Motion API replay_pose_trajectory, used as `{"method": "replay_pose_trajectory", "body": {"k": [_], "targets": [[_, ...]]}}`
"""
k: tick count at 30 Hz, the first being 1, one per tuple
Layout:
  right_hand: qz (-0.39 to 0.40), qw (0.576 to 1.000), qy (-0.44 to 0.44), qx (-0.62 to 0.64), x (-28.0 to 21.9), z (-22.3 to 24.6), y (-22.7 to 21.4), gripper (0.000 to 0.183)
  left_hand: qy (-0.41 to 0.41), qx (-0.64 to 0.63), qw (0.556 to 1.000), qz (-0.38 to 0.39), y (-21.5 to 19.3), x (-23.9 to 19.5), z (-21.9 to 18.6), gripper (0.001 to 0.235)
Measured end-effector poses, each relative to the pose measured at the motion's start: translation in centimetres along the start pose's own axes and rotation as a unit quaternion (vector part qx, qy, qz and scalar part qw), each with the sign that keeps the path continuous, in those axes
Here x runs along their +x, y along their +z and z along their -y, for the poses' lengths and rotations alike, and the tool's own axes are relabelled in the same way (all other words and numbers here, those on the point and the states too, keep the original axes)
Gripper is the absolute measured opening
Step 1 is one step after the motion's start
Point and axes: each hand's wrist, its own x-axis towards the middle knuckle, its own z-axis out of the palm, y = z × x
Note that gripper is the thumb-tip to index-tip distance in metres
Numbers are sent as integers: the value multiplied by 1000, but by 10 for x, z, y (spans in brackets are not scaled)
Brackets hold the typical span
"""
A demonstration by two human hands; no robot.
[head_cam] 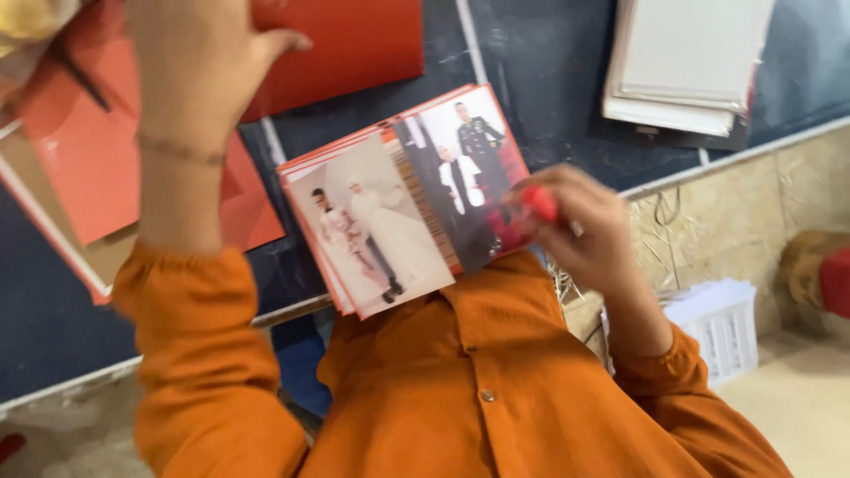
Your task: Assembling wedding invitations by applying adhesive to cardstock and attaching printed inserts and photos.
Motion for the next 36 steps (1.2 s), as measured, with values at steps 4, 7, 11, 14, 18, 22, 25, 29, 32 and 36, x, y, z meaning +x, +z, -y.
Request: {"method": "replay_pose_trajectory", "body": {"k": [4,7,11,14,18,22,25,29,32,36], "targets": [[-101,976,54,-187,-14,-55,-57,6,85,47,992,-78,-94,-29,-30,46],[-129,929,85,-337,-23,-112,-90,10,92,53,988,-111,-150,-55,-48,46],[-72,872,110,-472,-30,-176,-107,47,280,-32,928,-246,-205,-81,-52,19],[-67,857,94,-502,-25,-177,-99,44,288,47,932,-217,-229,-102,-107,17],[-78,829,40,-553,-30,-188,-101,38,296,-19,934,-198,-204,-103,-164,25],[-78,833,106,-537,-36,-203,-127,45,204,-129,961,-138,-175,-121,-198,16],[-113,794,276,-529,-51,-226,-158,75,183,-161,962,-123,-156,-131,-200,12],[-78,764,549,-330,-46,-219,-177,89,157,-199,960,-115,-145,-135,-198,20],[-160,807,540,-177,-60,-217,-197,45,151,-218,959,-105,-141,-135,-198,16],[-159,875,421,-176,-72,-219,-201,47,148,-243,955,-83,-140,-134,-193,16]]}}
